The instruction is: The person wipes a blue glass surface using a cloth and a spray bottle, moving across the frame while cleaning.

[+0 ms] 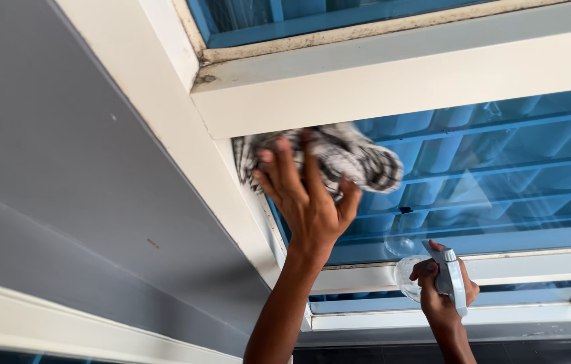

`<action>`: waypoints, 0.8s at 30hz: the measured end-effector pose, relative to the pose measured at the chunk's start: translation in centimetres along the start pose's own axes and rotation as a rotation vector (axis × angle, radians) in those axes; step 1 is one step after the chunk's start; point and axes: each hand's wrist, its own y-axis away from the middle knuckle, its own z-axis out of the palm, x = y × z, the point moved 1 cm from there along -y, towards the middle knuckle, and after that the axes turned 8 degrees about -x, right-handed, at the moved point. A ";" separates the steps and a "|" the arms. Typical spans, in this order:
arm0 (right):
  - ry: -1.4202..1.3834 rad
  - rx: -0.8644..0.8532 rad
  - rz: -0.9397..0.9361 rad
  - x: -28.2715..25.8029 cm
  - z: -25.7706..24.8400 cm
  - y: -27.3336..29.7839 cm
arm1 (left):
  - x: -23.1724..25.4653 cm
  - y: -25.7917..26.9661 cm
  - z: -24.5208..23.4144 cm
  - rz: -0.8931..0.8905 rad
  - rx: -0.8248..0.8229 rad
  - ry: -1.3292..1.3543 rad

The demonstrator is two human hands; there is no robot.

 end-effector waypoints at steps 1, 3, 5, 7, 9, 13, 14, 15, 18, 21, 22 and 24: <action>0.011 0.003 -0.001 0.1 0.0 0.0 | 0.4 -0.4 0.4 -0.022 0.053 0.033; 0.031 0.007 -0.006 0.2 0.0 0.0 | 1.4 -1.1 1.1 -0.027 0.071 0.062; 0.019 0.009 0.014 0.1 0.1 0.1 | 2.9 -1.8 1.7 0.011 0.002 0.055; 0.013 0.010 0.027 0.1 0.0 0.2 | 4.1 -2.1 1.9 0.147 -0.099 -0.023; 0.012 0.008 0.030 0.0 0.0 0.1 | 4.4 -1.8 1.5 0.238 -0.166 -0.095; 0.003 0.020 0.038 -0.1 0.2 0.5 | 2.8 0.1 0.4 0.231 -0.196 -0.126; 0.002 0.018 0.026 0.0 0.2 0.6 | 2.2 0.4 0.2 0.205 -0.195 -0.110; 0.002 0.021 0.014 0.0 0.2 0.6 | 1.8 0.5 0.0 0.144 -0.179 -0.090; 0.027 0.042 0.003 0.1 0.1 0.8 | 1.4 0.1 -1.1 -0.014 -0.116 -0.025; 0.002 0.057 0.005 0.1 0.0 0.9 | 2.0 -1.7 -1.0 -0.067 -0.008 0.029; -0.003 0.059 0.002 0.1 0.1 1.0 | 2.7 -2.4 -0.4 -0.051 0.034 0.043; -0.012 0.061 -0.004 0.2 0.0 1.1 | 4.1 -2.9 0.4 0.002 0.024 0.041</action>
